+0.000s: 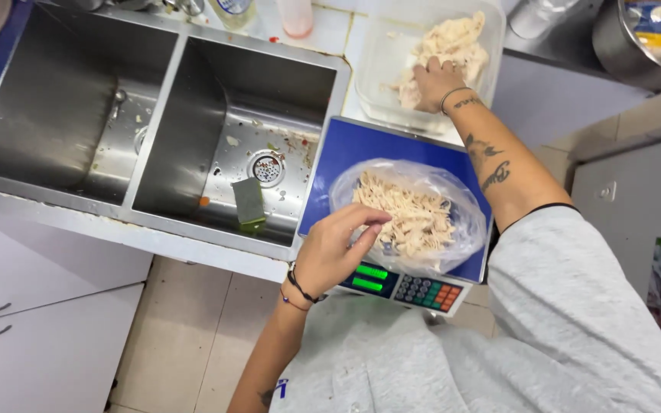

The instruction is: Shredding cooked chicken by hand into a plastic bag on a digital scale for portioning

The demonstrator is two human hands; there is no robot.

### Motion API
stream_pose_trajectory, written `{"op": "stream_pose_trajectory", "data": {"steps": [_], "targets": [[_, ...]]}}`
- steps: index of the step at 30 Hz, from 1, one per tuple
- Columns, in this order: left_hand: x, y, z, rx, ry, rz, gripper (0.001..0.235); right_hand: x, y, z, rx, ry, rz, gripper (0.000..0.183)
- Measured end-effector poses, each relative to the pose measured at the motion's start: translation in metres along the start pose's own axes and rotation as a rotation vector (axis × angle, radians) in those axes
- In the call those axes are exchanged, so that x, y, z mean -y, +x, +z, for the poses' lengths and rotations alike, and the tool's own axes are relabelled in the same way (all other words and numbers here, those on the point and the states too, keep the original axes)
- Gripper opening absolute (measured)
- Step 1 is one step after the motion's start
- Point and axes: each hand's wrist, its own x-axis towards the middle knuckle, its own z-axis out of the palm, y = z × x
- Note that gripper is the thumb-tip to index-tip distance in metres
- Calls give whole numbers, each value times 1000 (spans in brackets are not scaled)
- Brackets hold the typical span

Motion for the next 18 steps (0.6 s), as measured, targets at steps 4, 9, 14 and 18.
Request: {"op": "stream_pose_trajectory", "data": {"steps": [4,9,14,18], "targets": [[2,1,-7,0,19,-14,21,14,-20,-33,159,-62,-20,68],[3,4,-9,-2,10,12,20,-17,-32,-33,71,-175,-154,19],[3,11,-5,30,8,60,18,-39,-65,-24,-143,61,-134,40],[6,18,-4,98,-3,76,19,-60,-70,-12,-314,339,-80,36]]}}
